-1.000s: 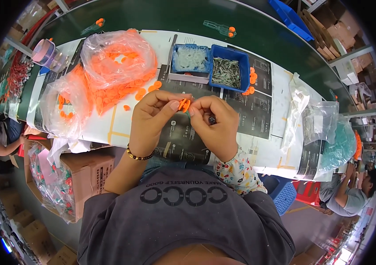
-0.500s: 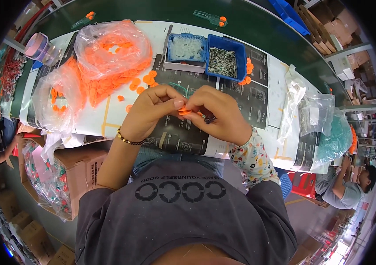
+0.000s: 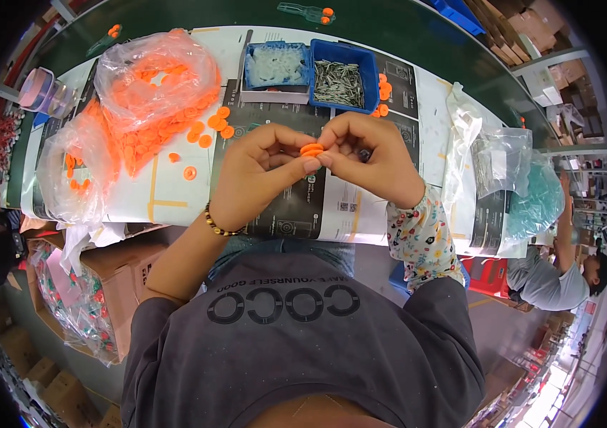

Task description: Assembling small metal components into orange plastic parts on a factory production line.

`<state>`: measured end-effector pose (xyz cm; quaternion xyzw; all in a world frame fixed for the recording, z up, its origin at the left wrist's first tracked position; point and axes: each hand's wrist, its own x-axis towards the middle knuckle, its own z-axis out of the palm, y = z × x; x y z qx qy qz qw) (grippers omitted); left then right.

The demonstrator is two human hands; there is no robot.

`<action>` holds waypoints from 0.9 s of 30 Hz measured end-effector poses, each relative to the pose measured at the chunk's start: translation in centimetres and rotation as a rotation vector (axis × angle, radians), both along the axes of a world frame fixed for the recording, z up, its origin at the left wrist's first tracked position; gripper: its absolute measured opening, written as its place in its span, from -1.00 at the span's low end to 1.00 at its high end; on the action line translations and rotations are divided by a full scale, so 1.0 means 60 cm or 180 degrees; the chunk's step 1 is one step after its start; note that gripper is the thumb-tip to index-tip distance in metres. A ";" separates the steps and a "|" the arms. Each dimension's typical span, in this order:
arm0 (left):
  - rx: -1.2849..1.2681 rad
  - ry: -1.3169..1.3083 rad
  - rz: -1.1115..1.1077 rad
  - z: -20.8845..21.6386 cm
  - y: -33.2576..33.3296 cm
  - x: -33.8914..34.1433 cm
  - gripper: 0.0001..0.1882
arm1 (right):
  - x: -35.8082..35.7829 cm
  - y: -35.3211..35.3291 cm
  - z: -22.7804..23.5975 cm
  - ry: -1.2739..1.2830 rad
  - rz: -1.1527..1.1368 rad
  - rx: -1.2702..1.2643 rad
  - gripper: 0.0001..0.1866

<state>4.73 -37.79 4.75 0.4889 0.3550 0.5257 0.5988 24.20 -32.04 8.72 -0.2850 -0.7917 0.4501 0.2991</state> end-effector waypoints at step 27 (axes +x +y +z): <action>0.1739 0.3167 0.0518 -0.088 0.030 -0.028 -0.33 | -0.048 0.054 -0.053 -0.1777 0.0239 0.1241 -0.79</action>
